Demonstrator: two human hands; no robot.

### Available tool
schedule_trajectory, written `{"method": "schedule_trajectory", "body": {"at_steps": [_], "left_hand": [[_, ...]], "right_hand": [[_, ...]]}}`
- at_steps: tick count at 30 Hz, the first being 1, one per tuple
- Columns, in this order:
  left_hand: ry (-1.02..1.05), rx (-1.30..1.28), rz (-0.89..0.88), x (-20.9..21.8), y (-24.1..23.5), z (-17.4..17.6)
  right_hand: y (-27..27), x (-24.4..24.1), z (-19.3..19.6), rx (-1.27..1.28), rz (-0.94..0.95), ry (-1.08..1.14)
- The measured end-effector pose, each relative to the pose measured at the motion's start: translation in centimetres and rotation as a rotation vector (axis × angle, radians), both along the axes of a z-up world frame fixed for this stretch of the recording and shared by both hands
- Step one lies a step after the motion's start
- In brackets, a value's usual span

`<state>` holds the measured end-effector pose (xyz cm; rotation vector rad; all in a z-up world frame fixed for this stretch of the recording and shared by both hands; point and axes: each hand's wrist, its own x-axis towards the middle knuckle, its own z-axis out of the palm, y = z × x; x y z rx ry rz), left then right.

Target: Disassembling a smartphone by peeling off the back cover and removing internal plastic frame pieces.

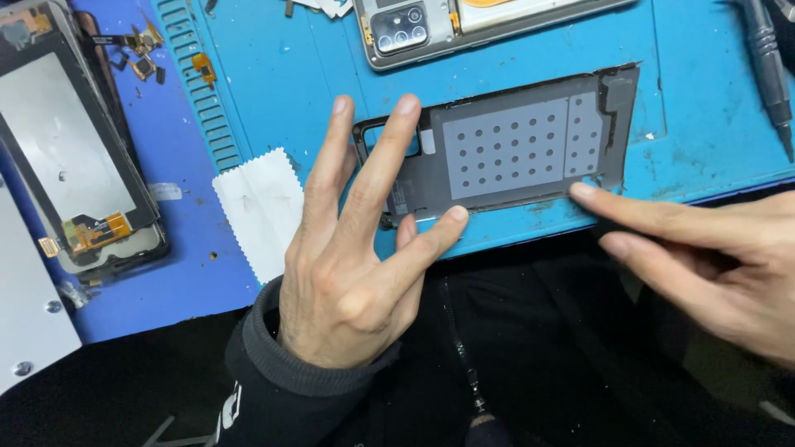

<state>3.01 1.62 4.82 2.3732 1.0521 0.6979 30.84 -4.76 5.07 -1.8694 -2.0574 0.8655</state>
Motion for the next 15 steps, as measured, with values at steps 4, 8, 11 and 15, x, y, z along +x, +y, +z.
{"method": "schedule_trajectory", "body": {"at_steps": [4,8,11,15], "left_hand": [[-0.027,-0.031,-0.008,0.0,0.0,0.3],[0.007,-0.004,-0.007,0.0,0.0,0.3],[-0.017,-0.033,-0.005,-0.2,0.1,0.3],[0.001,-0.012,-0.014,-0.2,-0.2,0.2]], "right_hand": [[0.7,-0.1,0.2,0.038,0.120,-0.006],[1.0,-1.0,0.2,0.138,0.269,-0.015],[1.4,-2.2,0.1,0.249,0.321,-0.088],[1.4,-2.9,1.0,0.250,0.338,-0.211]]}}
